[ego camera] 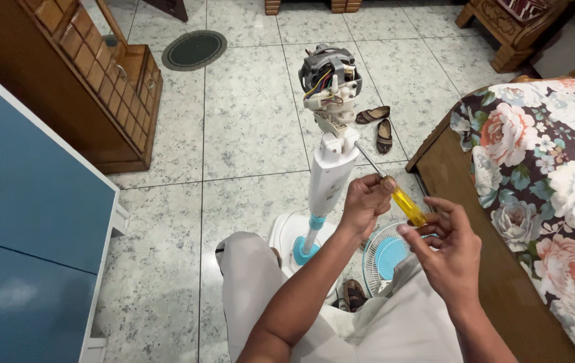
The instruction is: The person uses a screwdriver to remove screws from the motor housing of a standing electric fan. They detach the housing, expose the internal wiring, and then reattach the housing, securing it with screws.
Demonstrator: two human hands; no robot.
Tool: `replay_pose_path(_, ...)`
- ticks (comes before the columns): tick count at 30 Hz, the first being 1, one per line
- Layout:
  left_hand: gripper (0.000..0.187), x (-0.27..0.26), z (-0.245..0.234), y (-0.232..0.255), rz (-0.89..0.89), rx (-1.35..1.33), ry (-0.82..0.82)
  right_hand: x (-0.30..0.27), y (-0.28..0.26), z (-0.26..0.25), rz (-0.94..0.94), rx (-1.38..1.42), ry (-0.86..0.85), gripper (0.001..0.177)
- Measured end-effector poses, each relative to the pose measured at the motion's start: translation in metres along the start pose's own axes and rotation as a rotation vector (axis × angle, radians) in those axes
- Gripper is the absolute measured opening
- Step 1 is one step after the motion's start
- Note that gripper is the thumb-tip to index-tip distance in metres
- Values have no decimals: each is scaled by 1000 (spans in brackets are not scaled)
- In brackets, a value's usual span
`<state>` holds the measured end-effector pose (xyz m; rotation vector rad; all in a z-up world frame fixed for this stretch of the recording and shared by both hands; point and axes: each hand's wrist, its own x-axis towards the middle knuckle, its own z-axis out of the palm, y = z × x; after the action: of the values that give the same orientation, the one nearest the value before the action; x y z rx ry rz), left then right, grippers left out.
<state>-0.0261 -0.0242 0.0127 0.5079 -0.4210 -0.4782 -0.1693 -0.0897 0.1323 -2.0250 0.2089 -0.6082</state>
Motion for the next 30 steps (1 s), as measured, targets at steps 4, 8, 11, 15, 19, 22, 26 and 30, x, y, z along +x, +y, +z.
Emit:
replay_pose_path(4, 36, -1, 0, 17, -54, -13, -108, 3, 2, 2, 62, 51, -18, 25)
replay_pose_path(8, 40, -5, -3, 34, -170, -179, -313, 6, 7, 5, 259, 26, -87, 38)
replay_pose_path(11, 35, -2, -6, 20, -59, -96, -211, 4, 5, 3, 250, 0, -75, 38)
replay_pose_path(15, 27, 4, -11, -3, 3, 35, -29, 1, -1, 3, 14, 27, 24, 33)
replay_pose_path(19, 30, 1, -11, 5, -4, -10, -99, -1, 5, 1, 58, 43, 8, 23)
replay_pose_path(22, 27, 0, -8, 31, -127, -145, -246, 3, 16, 1, 168, 74, -18, 27)
replay_pose_path(26, 36, -5, -2, 41, -242, -192, -300, 5, 22, 0, 281, 7, -89, 41)
replay_pose_path(30, 33, -2, -3, 19, -68, -42, -162, 1, 10, -1, 165, -2, -49, 26)
